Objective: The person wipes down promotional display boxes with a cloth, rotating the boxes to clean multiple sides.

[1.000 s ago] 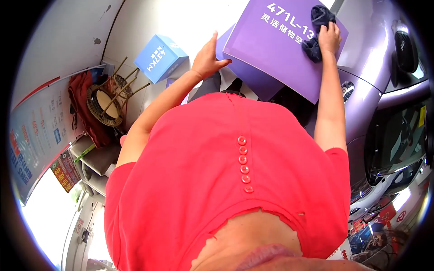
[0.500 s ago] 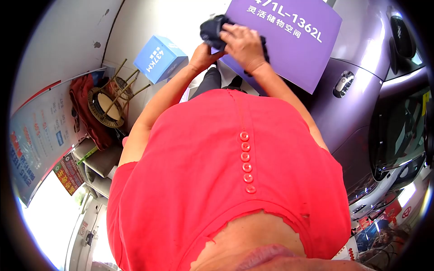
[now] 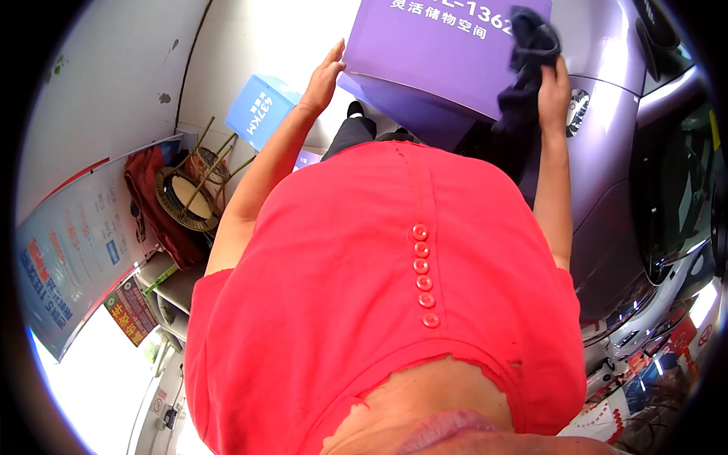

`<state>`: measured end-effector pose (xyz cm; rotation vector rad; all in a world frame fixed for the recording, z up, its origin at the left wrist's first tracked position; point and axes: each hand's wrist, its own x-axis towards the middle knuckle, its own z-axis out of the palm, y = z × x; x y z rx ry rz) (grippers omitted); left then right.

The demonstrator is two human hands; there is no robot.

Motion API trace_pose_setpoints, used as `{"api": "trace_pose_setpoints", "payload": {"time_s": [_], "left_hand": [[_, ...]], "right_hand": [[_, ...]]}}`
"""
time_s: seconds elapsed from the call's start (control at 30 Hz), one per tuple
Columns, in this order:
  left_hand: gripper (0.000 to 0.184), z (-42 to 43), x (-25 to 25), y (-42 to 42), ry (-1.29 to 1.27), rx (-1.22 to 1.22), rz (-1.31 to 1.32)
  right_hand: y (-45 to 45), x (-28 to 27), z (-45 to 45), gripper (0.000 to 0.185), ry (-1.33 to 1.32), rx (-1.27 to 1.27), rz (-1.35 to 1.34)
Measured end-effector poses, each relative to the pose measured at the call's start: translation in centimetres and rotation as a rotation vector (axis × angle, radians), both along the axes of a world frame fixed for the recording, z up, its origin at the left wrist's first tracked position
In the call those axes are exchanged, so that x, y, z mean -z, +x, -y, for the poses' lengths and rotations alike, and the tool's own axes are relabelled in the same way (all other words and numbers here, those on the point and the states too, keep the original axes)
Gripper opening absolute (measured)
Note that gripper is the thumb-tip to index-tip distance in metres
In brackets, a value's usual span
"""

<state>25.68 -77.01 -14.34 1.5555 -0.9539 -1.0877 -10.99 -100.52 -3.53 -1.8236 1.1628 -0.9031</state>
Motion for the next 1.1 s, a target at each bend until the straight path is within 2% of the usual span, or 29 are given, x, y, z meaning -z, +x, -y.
{"api": "trace_pose_setpoints", "payload": {"time_s": [0.03, 0.07, 0.13, 0.2, 0.23, 0.27, 0.33, 0.37, 0.4, 0.5, 0.53, 0.6, 0.63, 0.67, 0.73, 0.8, 0.87, 0.93, 1.0, 1.03, 1.07, 1.1], "left_hand": [[0.07, 0.8, -0.7, -0.8, 0.025, -0.105, -0.056], [0.068, 1.3, -1.2, -1.6, 0.053, -0.21, -0.112], [0.06, 1.7, -1.8, -2.8, 0.134, -0.159, -0.028], [0.057, 2.0, -1.2, -2.6, 0.091, -0.197, -0.174], [0.057, 2.1, -1.4, -2.6, 0.09, -0.176, -0.171], [0.054, 1.9, -1.7, -2.7, 0.127, -0.203, -0.164], [0.05, 1.8, -2.3, -2.7, 0.156, -0.24, -0.129], [0.05, 1.6, -0.8, -2.1, 0.071, -0.175, -0.139], [0.05, 0.9, 0.9, -1.2, -0.018, -0.143, -0.145], [0.053, -0.5, 0.9, -0.6, 0.005, -0.054, -0.139], [0.053, -0.8, 0.9, -0.8, 0.005, -0.054, -0.139], [0.056, 0.9, 0.6, -1.2, 0.08, -0.244, -0.251], [0.06, 0.9, 0.3, -1.2, 0.089, -0.21, -0.221], [0.062, 1.3, 0.4, -1.4, 0.102, -0.285, -0.251], [0.062, 1.2, -0.2, -1.6, 0.117, -0.257, -0.228], [0.061, 1.5, -0.9, -1.8, 0.134, -0.246, -0.231], [0.06, 1.7, -0.9, -1.6, 0.148, -0.248, -0.24], [0.057, 1.4, 0.0, -0.8, 0.12, -0.225, -0.289], [0.054, 1.8, -0.8, 1.7, 0.227, -0.135, -0.374], [0.045, 1.8, -1.8, 0.9, 0.193, -0.172, -0.427], [0.045, 3.1, -2.5, 1.9, 0.188, -0.134, -0.405], [0.048, 3.6, -3.0, 2.3, 0.255, -0.112, -0.263]], "right_hand": [[0.6, -0.4, 0.6, 0.029, -0.139, 0.108, -0.059], [-1.1, 4.7, 4.2, 0.028, -0.28, 0.144, -0.191], [0.9, 7.2, 2.9, 0.024, -0.604, 0.312, -0.726], [4.8, 5.3, -0.2, 0.02, -0.545, 0.265, -0.736], [6.3, 6.7, -0.7, 0.019, -0.688, 0.114, -0.631], [8.8, 6.5, -2.8, 0.016, -0.705, 0.03, -0.559], [13.7, 4.9, -8.1, 0.009, -0.659, -0.099, -0.6], [17.1, 4.8, -12.0, 0.009, -0.784, -0.183, -0.483], [18.3, 6.4, -13.3, 0.01, -0.856, -0.184, -0.421], [18.0, 6.1, -14.1, 0.013, -0.869, -0.223, -0.299], [17.0, 6.2, -13.7, 0.015, -0.83, -0.242, -0.333], [14.4, 6.1, -11.8, 0.018, -0.739, -0.148, -0.442], [12.9, 5.8, -10.7, 0.018, -0.711, -0.097, -0.518], [10.9, 5.5, -9.5, 0.018, -0.676, -0.021, -0.605], [8.2, 6.4, -7.8, 0.019, -0.74, 0.062, -0.659], [1.2, 5.6, -5.1, 0.02, -0.602, 0.256, -0.724], [-2.6, 6.1, -2.9, 0.024, -0.478, 0.399, -0.684], [-5.6, 8.9, -0.1, 0.03, -0.314, 0.436, -0.625], [-9.2, 13.0, 4.5, 0.04, -0.059, 0.604, -0.34], [-8.0, 9.7, 3.2, 0.045, 0.054, 0.612, -0.329], [-8.0, 12.5, 3.8, 0.046, 0.056, 0.556, -0.229], [-8.8, 15.0, 4.3, 0.046, 0.147, 0.527, -0.225]]}}
